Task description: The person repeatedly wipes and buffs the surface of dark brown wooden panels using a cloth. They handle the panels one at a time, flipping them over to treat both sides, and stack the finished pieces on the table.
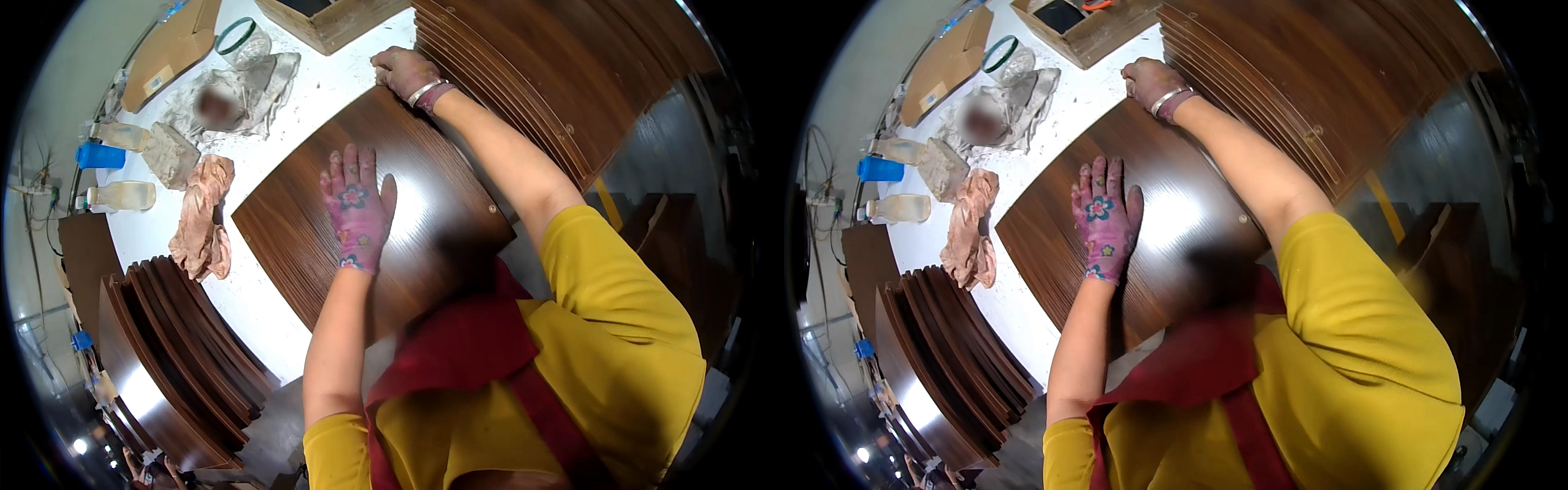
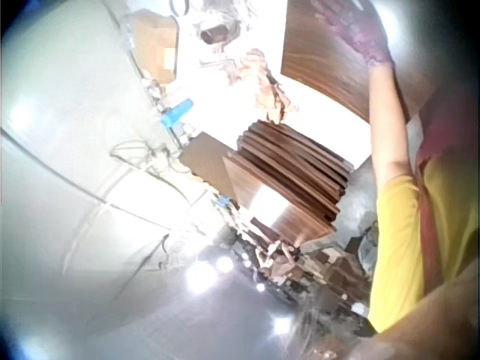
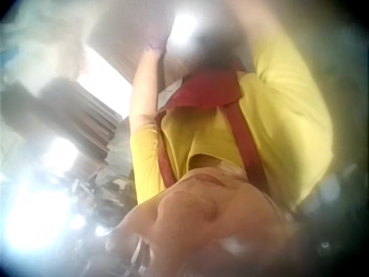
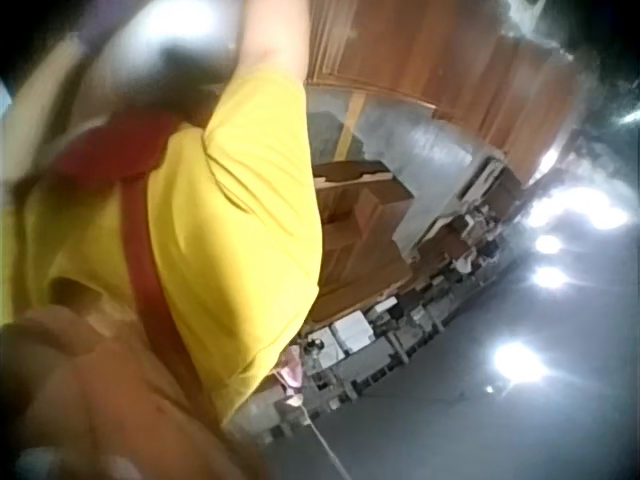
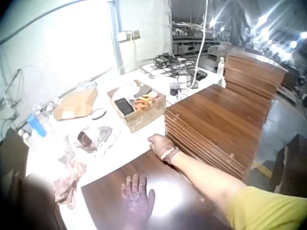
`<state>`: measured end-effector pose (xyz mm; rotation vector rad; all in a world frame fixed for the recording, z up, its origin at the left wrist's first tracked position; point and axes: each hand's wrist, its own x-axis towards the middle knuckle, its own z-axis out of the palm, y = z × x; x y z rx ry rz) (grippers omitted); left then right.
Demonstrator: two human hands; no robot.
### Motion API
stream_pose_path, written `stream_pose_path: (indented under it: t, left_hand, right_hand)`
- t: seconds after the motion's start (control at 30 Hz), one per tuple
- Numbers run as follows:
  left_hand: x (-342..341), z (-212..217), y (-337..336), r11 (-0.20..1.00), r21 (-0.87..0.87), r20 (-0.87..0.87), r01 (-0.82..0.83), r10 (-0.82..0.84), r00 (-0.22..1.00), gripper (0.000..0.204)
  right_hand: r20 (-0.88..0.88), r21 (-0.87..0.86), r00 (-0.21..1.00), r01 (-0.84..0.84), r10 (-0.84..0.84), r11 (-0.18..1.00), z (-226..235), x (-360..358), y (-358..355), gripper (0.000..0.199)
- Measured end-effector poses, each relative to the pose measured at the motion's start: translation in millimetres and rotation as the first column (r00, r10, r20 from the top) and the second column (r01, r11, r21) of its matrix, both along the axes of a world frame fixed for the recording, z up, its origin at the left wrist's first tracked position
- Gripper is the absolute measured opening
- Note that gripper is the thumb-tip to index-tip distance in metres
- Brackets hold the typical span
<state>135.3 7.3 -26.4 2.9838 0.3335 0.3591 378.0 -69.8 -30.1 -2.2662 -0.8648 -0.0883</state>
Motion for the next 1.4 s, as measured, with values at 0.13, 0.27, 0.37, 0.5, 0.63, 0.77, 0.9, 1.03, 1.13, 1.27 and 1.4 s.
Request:
stream_pose_path:
  t: [0.13,0.27,0.37,0.5,0.63,0.77,0.9,1.03,1.13,1.27,1.4]
  left_hand:
    - [-1.1,-3.8,2.2,1.000,0.001,0.016,-0.012,0.012,1.000,0.053]
    - [1.6,-3.5,-0.2,1.000,0.009,0.017,0.006,-0.006,1.000,0.053]
    - [1.1,-6.1,0.1,1.000,0.016,0.032,0.008,-0.009,0.999,0.053]
    - [-2.0,-1.0,-0.9,0.991,-0.129,0.135,0.035,-0.018,0.991,0.048]
    - [-36.2,14.6,23.2,0.830,-0.551,0.278,0.084,0.088,0.956,0.041]
    - [-160.9,20.7,41.6,0.775,-0.624,0.273,-0.094,0.330,0.904,0.041]
    - [-292.5,1.5,52.9,0.485,-0.723,-0.095,-0.492,0.636,0.766,0.047]
    - [-313.4,11.7,19.7,0.178,-0.898,-0.285,-0.402,0.461,0.841,0.041]
    - [-294.3,23.5,18.6,0.017,-0.887,-0.393,-0.462,0.496,0.774,0.054]
    - [-276.7,60.9,31.1,-0.309,-0.844,-0.537,-0.439,0.493,0.685,0.059]
    - [-258.0,109.8,61.2,0.067,-0.905,-0.334,-0.419,0.498,0.800,0.077]
  right_hand:
    - [-0.176,0.053,0.984,-0.021,0.030,0.998,4.6,-52.3,-51.4,0.024]
    - [-0.114,-0.038,0.993,-0.017,0.013,0.999,24.6,-115.5,-120.6,0.024]
    - [-0.189,-0.049,0.981,-0.054,0.044,0.997,38.5,-153.3,-166.0,0.024]
    - [-0.556,-0.422,0.831,-0.289,0.006,0.859,92.6,-185.9,-221.0,0.026]
    - [-0.632,0.084,0.748,-0.191,0.201,0.978,88.6,-200.2,-240.5,0.034]
    - [-0.707,0.557,0.620,0.194,0.339,0.808,50.0,-202.6,-222.7,0.039]
    - [-0.653,0.709,0.613,0.291,0.444,0.642,14.4,-196.5,-185.3,0.040]
    - [-0.661,0.711,0.571,0.271,0.487,0.649,-5.9,-195.5,-168.1,0.041]
    - [-0.601,0.780,0.570,0.263,0.560,0.568,-10.2,-191.1,-170.8,0.040]
    - [-0.570,0.787,0.609,0.210,0.552,0.580,-14.3,-194.6,-161.3,0.043]
    - [-0.615,0.787,0.565,0.394,0.550,0.475,-7.3,-199.6,-130.6,0.038]
